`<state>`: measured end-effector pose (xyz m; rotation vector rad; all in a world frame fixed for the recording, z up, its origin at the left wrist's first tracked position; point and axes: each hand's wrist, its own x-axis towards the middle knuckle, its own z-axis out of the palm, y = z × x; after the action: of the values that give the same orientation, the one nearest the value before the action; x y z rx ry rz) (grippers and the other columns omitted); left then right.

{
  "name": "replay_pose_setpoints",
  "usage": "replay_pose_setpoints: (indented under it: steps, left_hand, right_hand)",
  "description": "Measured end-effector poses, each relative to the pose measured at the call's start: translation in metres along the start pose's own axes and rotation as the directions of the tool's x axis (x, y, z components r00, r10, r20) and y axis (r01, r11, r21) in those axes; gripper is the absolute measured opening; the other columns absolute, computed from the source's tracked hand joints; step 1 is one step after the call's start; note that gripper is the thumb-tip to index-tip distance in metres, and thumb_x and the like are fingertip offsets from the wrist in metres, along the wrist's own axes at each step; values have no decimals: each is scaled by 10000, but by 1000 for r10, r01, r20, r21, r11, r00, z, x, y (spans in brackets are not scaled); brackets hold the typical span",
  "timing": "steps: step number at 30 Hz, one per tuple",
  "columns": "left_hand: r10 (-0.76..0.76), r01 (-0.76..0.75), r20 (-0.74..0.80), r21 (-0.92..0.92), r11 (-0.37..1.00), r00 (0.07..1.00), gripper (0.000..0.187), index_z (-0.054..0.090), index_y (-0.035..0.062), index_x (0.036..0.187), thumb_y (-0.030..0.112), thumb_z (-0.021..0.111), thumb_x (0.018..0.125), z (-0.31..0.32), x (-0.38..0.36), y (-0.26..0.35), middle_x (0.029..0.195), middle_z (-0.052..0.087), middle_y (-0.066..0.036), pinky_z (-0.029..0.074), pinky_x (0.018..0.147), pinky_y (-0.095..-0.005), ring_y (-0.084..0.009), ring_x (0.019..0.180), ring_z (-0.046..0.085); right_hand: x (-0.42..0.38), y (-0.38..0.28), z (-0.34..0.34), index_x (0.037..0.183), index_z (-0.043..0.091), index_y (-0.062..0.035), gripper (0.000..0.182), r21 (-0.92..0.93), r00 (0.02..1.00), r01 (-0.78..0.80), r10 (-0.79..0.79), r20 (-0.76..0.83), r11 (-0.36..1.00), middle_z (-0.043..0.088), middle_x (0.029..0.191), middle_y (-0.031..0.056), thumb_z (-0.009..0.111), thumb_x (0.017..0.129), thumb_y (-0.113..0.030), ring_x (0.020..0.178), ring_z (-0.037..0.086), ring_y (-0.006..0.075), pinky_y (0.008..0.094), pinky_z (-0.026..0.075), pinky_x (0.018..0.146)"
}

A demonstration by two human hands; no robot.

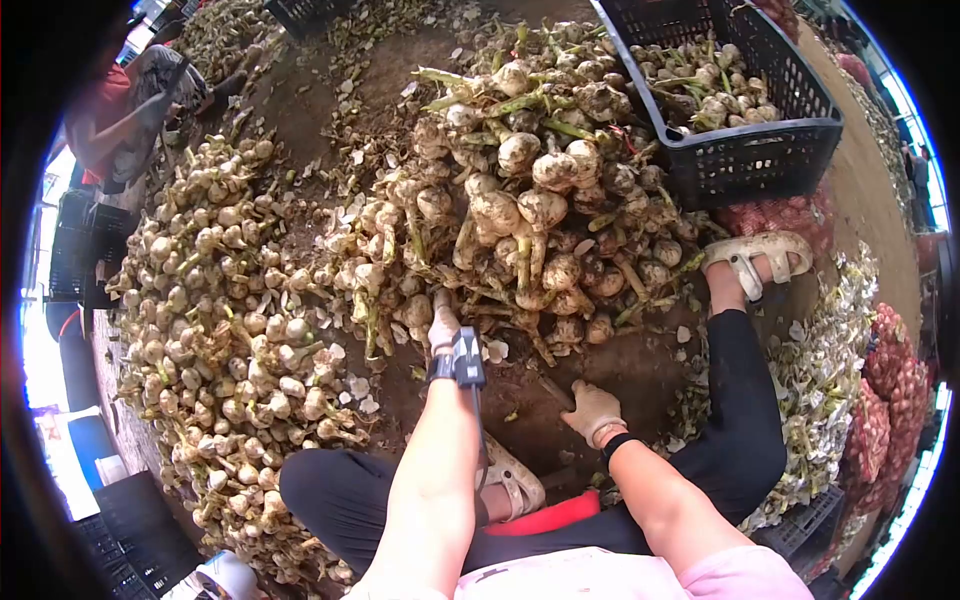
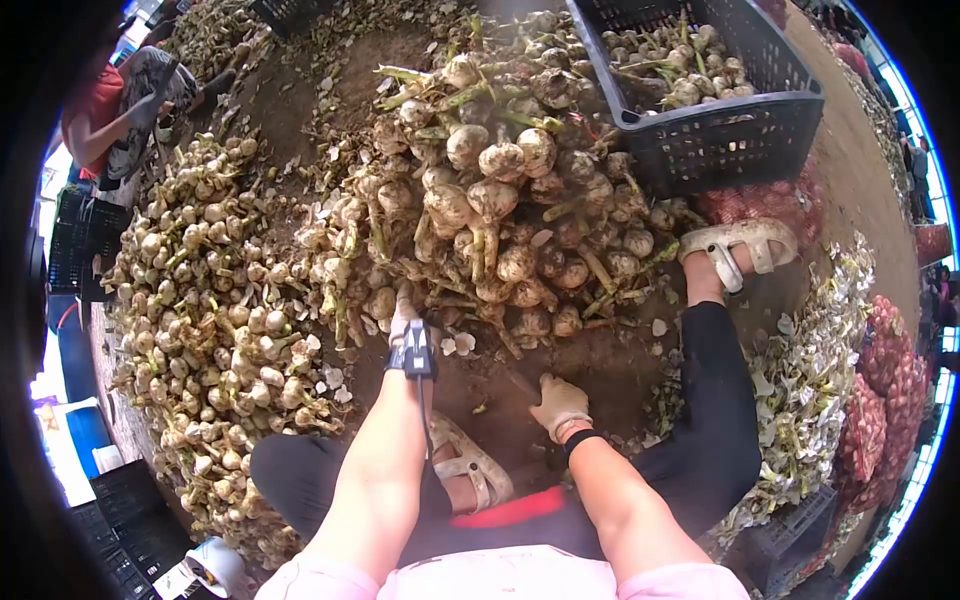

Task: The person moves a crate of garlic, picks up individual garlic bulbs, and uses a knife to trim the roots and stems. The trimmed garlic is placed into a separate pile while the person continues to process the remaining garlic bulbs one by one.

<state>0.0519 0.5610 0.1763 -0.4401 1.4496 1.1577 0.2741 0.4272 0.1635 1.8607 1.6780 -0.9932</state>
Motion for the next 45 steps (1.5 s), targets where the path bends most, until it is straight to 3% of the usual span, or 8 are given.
replay_pose_setpoints:
  steps: [16,19,22,26,31,35,43,45]
  left_hand:
    - [2,50,199,-255,966,980,268,606,80,923,216,748,741,-32,29,-11,850,625,-56,504,640,-341,-222,767,581]
    - [-79,339,422,-588,735,903,381,563,68,1085,308,670,809,-58,136,-38,1056,595,-94,431,895,-381,-254,1006,528]
    - [-195,306,501,-148,940,843,477,478,61,1254,351,541,882,-26,60,-25,1276,497,-130,346,983,-367,-271,1136,471]
    - [-168,259,525,-105,960,834,440,510,55,1222,352,502,898,-43,124,-37,1232,532,-138,333,987,-358,-263,1127,479]
    - [479,-488,162,17,873,863,234,595,42,953,12,616,722,-37,43,-36,828,625,-83,525,563,-335,-197,705,613]
    - [296,-435,527,159,886,797,672,318,178,1273,-6,644,715,-27,10,-14,1034,543,-84,536,643,-412,-227,846,598]
    - [252,-294,515,1,956,820,361,571,83,1054,88,724,727,-3,-21,-21,882,618,-30,509,649,-287,-146,772,586]
    - [320,-425,625,21,905,712,408,552,112,1074,0,696,710,-3,-84,-10,944,623,-33,520,647,-287,-141,805,605]
  right_hand:
    - [-127,-5,-138,1073,505,9,416,488,992,41,-92,82,872,612,890,173,570,742,-235,778,616,274,350,480,700]
    - [-159,7,-147,1125,469,-28,445,946,974,-31,-202,101,322,559,811,54,587,807,-316,706,571,148,282,469,633]
    - [-169,4,-143,1098,483,-48,537,984,950,131,-268,-159,-121,529,796,24,657,772,-439,633,543,126,238,440,570]
    - [-159,9,-164,1106,478,-42,439,983,919,182,-350,-183,-34,584,898,85,643,790,-299,700,600,141,246,483,612]
    - [-146,2,-166,1165,441,-15,385,942,918,335,-221,-331,-16,544,741,35,569,815,-113,544,442,59,205,371,492]
    - [-140,-6,-144,1186,431,-40,406,866,833,495,-244,-497,-74,528,741,12,530,793,-58,612,459,65,203,391,560]
    - [-141,-7,-151,1073,486,-73,342,779,720,508,-315,-619,-368,497,742,-27,602,758,-5,617,443,52,194,373,555]
    - [-144,-2,-157,1014,516,-56,268,693,680,721,-224,-699,25,469,706,-52,608,766,-13,579,411,31,187,354,524]
